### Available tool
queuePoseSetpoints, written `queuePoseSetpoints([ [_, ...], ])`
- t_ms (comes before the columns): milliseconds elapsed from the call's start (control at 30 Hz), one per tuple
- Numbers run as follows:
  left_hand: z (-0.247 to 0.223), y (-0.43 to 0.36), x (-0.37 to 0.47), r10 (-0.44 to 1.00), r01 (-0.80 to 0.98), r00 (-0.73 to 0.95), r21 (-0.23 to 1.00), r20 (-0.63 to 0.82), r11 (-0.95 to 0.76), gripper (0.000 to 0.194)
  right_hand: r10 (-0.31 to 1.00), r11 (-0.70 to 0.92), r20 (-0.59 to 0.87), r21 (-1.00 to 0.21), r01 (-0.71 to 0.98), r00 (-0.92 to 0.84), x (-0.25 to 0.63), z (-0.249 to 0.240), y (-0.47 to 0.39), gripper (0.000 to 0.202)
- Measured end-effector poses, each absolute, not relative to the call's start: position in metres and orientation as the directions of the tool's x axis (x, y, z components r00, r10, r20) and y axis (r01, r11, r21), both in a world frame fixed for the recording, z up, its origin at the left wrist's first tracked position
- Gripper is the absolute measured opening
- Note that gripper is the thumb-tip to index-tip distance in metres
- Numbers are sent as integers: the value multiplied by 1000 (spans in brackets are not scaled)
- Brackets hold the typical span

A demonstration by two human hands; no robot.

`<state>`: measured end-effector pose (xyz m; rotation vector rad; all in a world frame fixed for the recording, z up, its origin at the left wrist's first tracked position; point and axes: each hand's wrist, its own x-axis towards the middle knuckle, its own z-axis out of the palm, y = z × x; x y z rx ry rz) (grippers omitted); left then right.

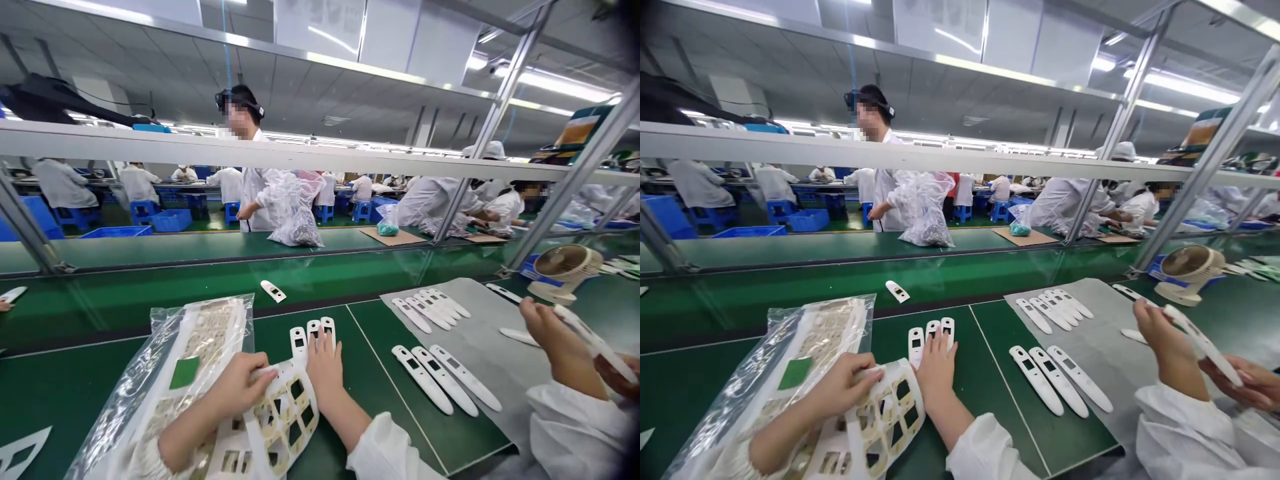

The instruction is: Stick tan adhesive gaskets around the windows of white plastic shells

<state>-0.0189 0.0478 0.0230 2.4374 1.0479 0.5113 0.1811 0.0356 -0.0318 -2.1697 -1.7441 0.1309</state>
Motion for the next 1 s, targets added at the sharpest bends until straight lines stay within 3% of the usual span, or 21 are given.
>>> queuePoseSetpoints([
  [200, 63, 46, -39, 743, 566, 663, 588, 92, -578, 43, 981, 35, 172, -605, 796, 88, 186, -6, 33, 37],
  [333, 77, 55, -35, 718, 532, 696, 652, 28, -541, 42, 983, 184, 161, -802, 568, -91, 203, 25, 19, 37],
  [433, 80, 60, -26, 695, 493, 719, 697, 11, -521, 42, 962, 209, 110, -887, 412, -251, 203, 36, 5, 43],
  [600, 76, 69, -18, 725, 436, 687, 771, 48, -465, 34, 975, 137, 69, -935, 327, -212, 200, 23, 7, 30],
  [700, 68, 77, -17, 766, 413, 638, 807, 75, -422, 58, 991, 89, 55, -950, 301, -121, 206, 8, 17, 39],
  [867, 50, 96, -8, 761, 372, 648, 868, 9, -328, 23, 993, 28, -11, -945, 325, -119, 219, 4, 21, 40],
  [1000, 40, 106, 3, 688, 331, 723, 906, -64, -264, 14, 995, 11, -30, -922, 386, -99, 225, 18, 23, 29],
])
